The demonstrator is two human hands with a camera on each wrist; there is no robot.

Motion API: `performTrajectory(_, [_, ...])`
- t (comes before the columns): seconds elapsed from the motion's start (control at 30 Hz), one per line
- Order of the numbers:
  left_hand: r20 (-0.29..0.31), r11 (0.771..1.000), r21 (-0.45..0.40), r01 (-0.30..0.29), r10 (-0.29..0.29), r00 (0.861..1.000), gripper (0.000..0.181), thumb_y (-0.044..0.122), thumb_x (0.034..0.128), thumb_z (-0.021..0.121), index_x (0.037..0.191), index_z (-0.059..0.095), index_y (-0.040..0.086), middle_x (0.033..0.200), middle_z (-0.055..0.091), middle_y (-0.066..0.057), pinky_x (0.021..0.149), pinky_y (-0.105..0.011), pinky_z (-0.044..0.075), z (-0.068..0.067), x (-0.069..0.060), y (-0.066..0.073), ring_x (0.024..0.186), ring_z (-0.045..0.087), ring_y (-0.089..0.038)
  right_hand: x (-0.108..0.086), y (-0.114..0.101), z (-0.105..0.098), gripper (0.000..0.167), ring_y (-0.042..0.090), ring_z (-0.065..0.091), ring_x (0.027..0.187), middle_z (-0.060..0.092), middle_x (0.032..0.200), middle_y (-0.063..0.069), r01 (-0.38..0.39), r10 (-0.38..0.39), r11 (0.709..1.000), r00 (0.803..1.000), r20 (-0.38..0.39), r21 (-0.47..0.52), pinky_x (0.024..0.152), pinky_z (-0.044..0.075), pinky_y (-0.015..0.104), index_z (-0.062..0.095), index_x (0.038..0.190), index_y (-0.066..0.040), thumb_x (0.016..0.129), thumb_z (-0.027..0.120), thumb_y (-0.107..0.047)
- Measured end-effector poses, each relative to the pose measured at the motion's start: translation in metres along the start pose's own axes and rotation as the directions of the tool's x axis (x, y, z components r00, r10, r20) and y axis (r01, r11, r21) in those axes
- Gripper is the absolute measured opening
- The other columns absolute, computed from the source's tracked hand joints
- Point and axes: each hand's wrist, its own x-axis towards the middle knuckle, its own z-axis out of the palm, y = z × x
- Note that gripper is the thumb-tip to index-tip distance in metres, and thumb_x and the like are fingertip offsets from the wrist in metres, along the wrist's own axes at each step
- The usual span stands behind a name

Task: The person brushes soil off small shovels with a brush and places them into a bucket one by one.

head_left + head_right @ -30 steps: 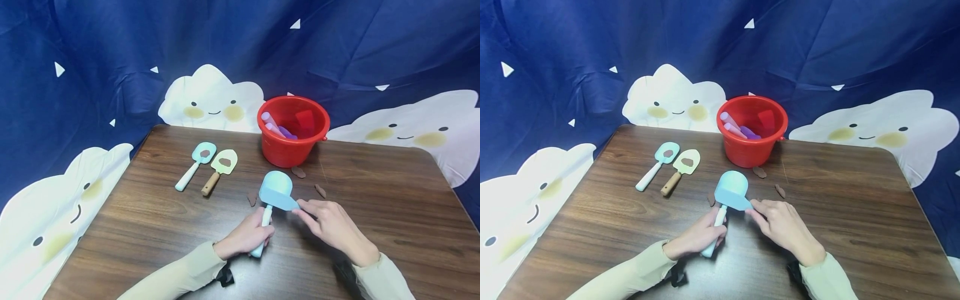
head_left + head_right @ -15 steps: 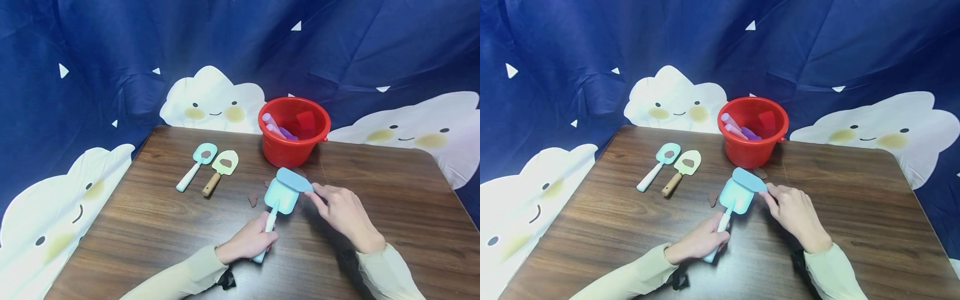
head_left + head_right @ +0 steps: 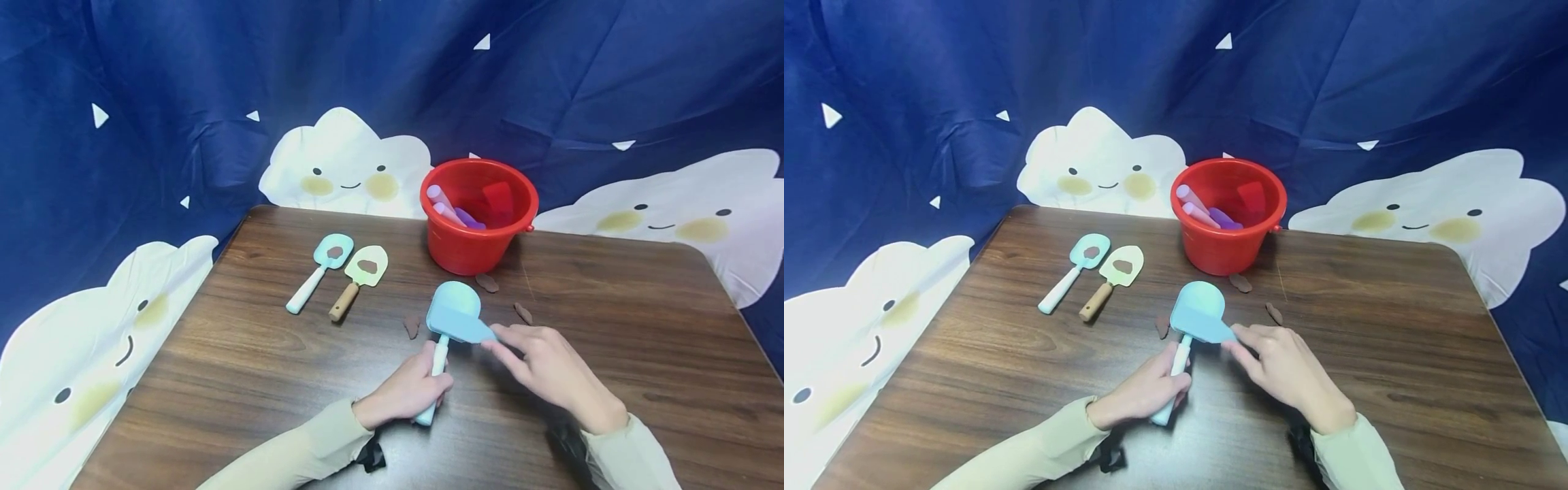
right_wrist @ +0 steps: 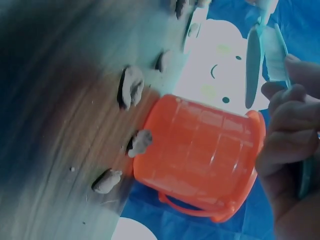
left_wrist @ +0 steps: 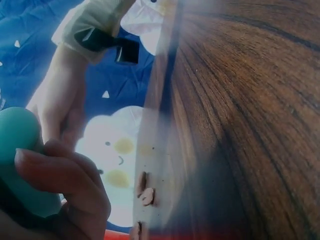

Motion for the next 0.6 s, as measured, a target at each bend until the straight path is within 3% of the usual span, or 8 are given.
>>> performTrajectory(0.1, [-0.002,1.000,-0.008,0.008,-0.008,1.000,0.022,0.014,0.0816,0.056,0.100,0.048,0.005,0.058,0.053,0.003,0.051,-0.021,0.041,0.000,0.000,0.000,0.051,0.052,-0.009,-0.002,-0.004,0.002,0.030,0.005,0.066,0.076,0.073,0.092,-0.005,0.002,-0.002,1.000,1.000,0.031,-0.009,0.070,0.059,0.031,0.072,0.108,-0.012,0.082,0.075,-0.025])
performTrajectory(0.27, [-0.007,1.000,-0.010,0.000,-0.001,1.000,0.022,0.014,0.0807,0.056,0.098,0.047,0.005,0.057,0.054,0.004,0.050,-0.021,0.041,0.000,0.000,0.000,0.050,0.052,-0.009,-0.004,-0.003,0.005,0.035,0.011,0.071,0.082,0.074,0.097,0.001,-0.034,0.035,0.999,0.999,0.040,-0.022,0.072,0.060,0.035,0.072,0.111,-0.008,0.081,0.075,-0.026])
performTrajectory(0.6, [0.008,0.999,0.032,-0.015,0.015,1.000,0.014,0.015,0.0822,0.054,0.092,0.045,0.010,0.057,0.054,0.006,0.050,-0.021,0.042,0.002,-0.003,-0.001,0.050,0.050,-0.006,0.004,0.014,0.001,0.035,0.031,0.072,0.082,0.075,0.095,0.012,-0.052,0.039,0.991,0.994,-0.106,-0.120,0.063,0.059,0.047,0.073,0.109,-0.006,0.080,0.075,-0.027])
